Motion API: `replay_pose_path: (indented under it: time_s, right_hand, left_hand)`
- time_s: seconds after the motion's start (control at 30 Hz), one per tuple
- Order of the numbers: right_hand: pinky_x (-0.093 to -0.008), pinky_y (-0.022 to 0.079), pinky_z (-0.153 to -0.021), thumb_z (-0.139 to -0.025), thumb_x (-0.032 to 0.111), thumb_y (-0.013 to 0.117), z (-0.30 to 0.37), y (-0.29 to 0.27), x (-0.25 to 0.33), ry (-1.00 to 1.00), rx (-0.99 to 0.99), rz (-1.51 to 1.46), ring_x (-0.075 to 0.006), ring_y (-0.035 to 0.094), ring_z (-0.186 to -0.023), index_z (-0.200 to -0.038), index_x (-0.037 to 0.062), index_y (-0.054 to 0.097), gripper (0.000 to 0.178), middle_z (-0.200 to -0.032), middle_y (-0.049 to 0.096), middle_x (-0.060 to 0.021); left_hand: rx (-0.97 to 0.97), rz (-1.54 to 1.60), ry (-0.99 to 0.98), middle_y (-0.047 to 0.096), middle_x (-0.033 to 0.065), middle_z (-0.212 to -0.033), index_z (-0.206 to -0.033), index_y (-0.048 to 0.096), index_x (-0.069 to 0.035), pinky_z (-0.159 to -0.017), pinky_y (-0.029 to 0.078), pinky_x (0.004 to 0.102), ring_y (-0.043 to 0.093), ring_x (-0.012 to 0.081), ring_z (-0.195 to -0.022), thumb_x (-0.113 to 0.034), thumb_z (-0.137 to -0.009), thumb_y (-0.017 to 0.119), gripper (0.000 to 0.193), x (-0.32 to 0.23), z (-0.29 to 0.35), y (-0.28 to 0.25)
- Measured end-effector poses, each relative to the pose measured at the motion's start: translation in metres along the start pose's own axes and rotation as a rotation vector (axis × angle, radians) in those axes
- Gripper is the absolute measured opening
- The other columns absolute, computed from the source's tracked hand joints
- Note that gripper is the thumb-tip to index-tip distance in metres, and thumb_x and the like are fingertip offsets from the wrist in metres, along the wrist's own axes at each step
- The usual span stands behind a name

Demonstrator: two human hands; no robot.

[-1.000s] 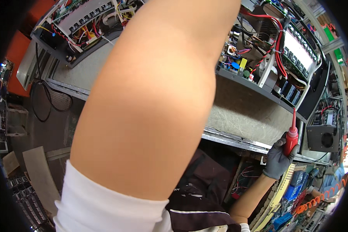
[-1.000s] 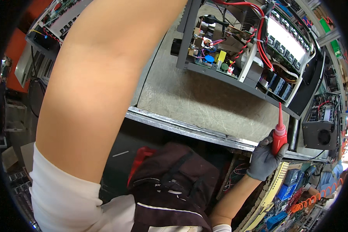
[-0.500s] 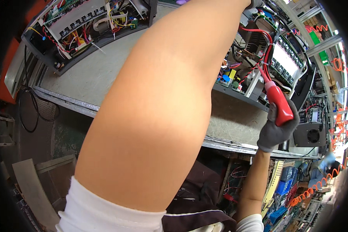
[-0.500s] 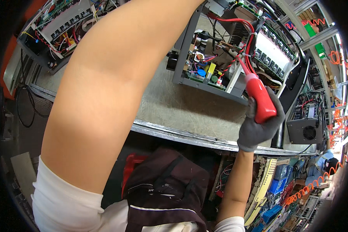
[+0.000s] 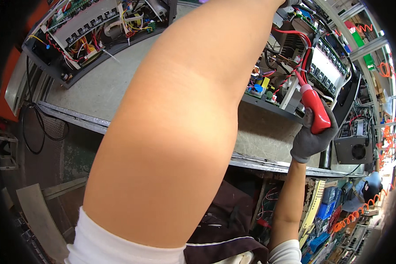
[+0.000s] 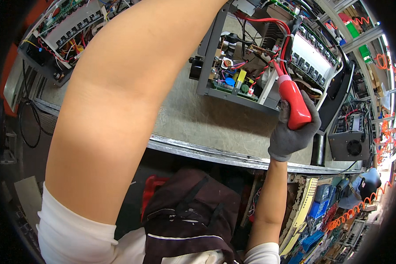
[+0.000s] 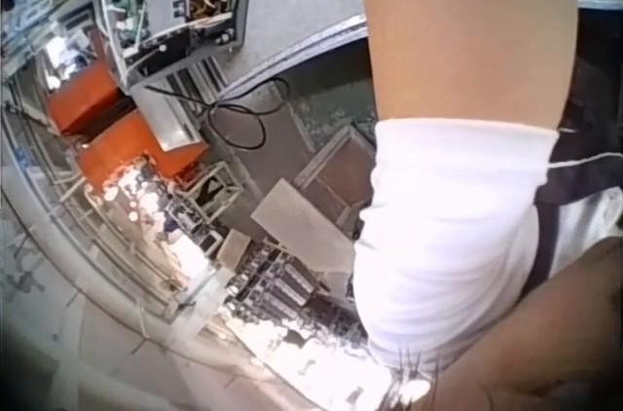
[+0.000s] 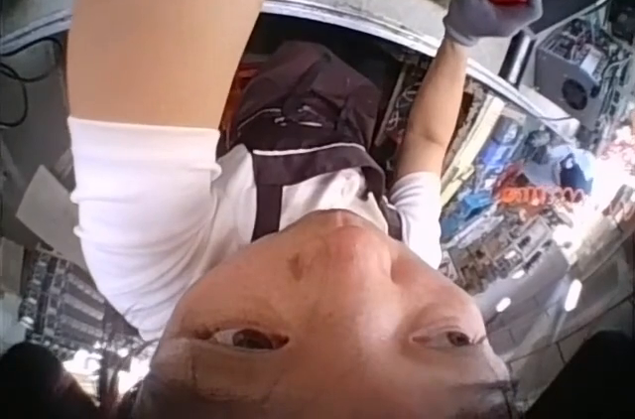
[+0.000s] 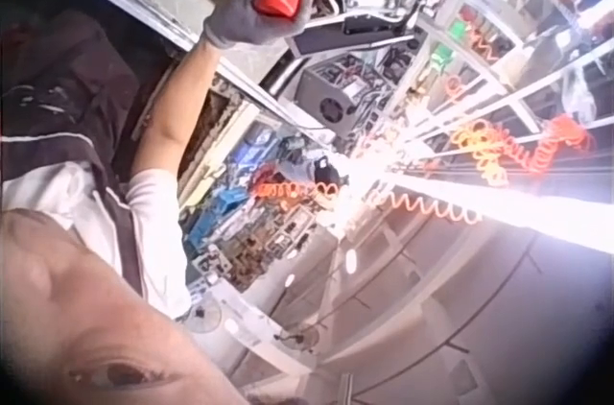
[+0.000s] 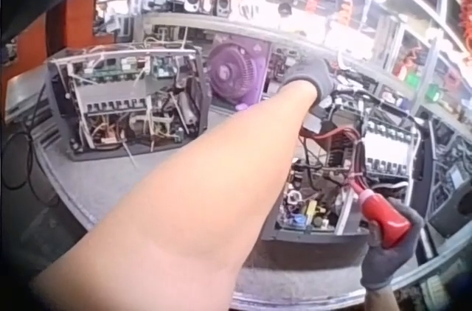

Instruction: The person applies glue or sealant to the internal wires and circuit board of an electronic device using a glue applicator, then checks the connections with a testing probe.

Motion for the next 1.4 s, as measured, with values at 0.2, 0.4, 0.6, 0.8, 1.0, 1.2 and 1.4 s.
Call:
replay_pose_path:
  time_s: [0.2, 0.4, 0.6, 0.8, 1.0, 1.2, 1.4]
  right_hand:
    - [-0.0351, 0.052, -0.091, -0.076, 0.003, 0.08, -0.004, -0.005, 0.001, -0.035, 0.039, 0.054, -0.0252, 0.062, -0.104, -0.116, -0.0023, 0.053, 0.049, -0.115, 0.062, -0.0163]
    - [-0.0353, 0.052, -0.089, -0.075, 0.005, 0.082, -0.013, 0.013, 0.005, -0.199, 0.142, 0.151, -0.0247, 0.064, -0.101, -0.116, 0.0005, 0.055, 0.049, -0.111, 0.065, -0.0151]
    - [-0.0355, 0.052, -0.088, -0.075, 0.006, 0.081, -0.014, 0.016, -0.003, -0.204, 0.163, 0.197, -0.0259, 0.064, -0.101, -0.117, 0.0019, 0.056, 0.049, -0.112, 0.065, -0.0151]
    - [-0.0348, 0.052, -0.087, -0.073, 0.007, 0.082, -0.015, 0.017, 0.003, -0.209, 0.166, 0.24, -0.0275, 0.065, -0.1, -0.114, 0.0037, 0.058, 0.048, -0.11, 0.065, -0.015]
    - [-0.0364, 0.054, -0.077, -0.062, -0.001, 0.079, -0.02, 0.021, 0.006, -0.291, 0.144, 0.282, -0.0319, 0.066, -0.091, -0.11, 0.0078, 0.06, 0.052, -0.105, 0.067, -0.0138]
    - [-0.0365, 0.053, -0.08, -0.064, -0.003, 0.077, -0.016, 0.019, 0.011, -0.267, 0.204, 0.303, -0.0318, 0.065, -0.096, -0.114, 0.0058, 0.059, 0.053, -0.109, 0.066, -0.014]
    - [-0.0352, 0.049, -0.091, -0.08, 0.01, 0.078, 0.009, -0.02, 0.03, 0.158, -0.092, -0.021, -0.0227, 0.061, -0.103, -0.117, 0.0002, 0.055, 0.045, -0.114, 0.063, -0.013]
  left_hand:
    - [-0.019, 0.046, 0.046, 0.059, 0.0208, -0.127, -0.12, 0.065, -0.007, -0.1, 0.045, 0.0417, 0.057, 0.0344, -0.119, -0.032, -0.088, 0.054, 0.042, -0.004, -0.004, 0.004]
    - [-0.002, -0.101, 0.059, 0.06, 0.0215, -0.124, -0.117, 0.067, -0.007, -0.098, 0.046, 0.0409, 0.058, 0.0336, -0.117, -0.034, -0.085, 0.057, 0.043, 0.005, -0.009, 0.006]
    - [-0.017, -0.055, 0.027, 0.061, 0.0221, -0.122, -0.115, 0.067, -0.006, -0.098, 0.046, 0.0412, 0.059, 0.0339, -0.116, -0.035, -0.084, 0.06, 0.044, -0.001, -0.003, 0.003]
    - [0.175, -0.252, -0.213, 0.06, 0.0233, -0.122, -0.115, 0.067, -0.004, -0.097, 0.047, 0.0415, 0.058, 0.0345, -0.116, -0.038, -0.084, 0.059, 0.046, -0.016, -0.011, 0.002]
    - [-0.008, -0.153, 0.06, 0.063, 0.0237, -0.117, -0.11, 0.069, -0.004, -0.095, 0.048, 0.0412, 0.061, 0.0347, -0.111, -0.046, -0.082, 0.062, 0.05, -0.004, -0.014, 0.009]
    - [0.004, -0.168, 0.09, 0.065, 0.0221, -0.11, -0.103, 0.071, -0.007, -0.091, 0.049, 0.0416, 0.063, 0.0352, -0.106, -0.051, -0.081, 0.063, 0.05, 0.007, -0.024, 0.017]
    - [0.076, -0.149, 0.086, 0.067, 0.0188, -0.108, -0.1, 0.073, -0.012, -0.089, 0.05, 0.0417, 0.063, 0.0359, -0.103, -0.049, -0.081, 0.061, 0.043, -0.006, -0.014, 0.006]
Point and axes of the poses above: each hand's wrist, its own z-axis away from the middle knuckle, its own y-axis out of the palm, x = y × z, the point moved 1 cm from there along -z, towards the middle knuckle
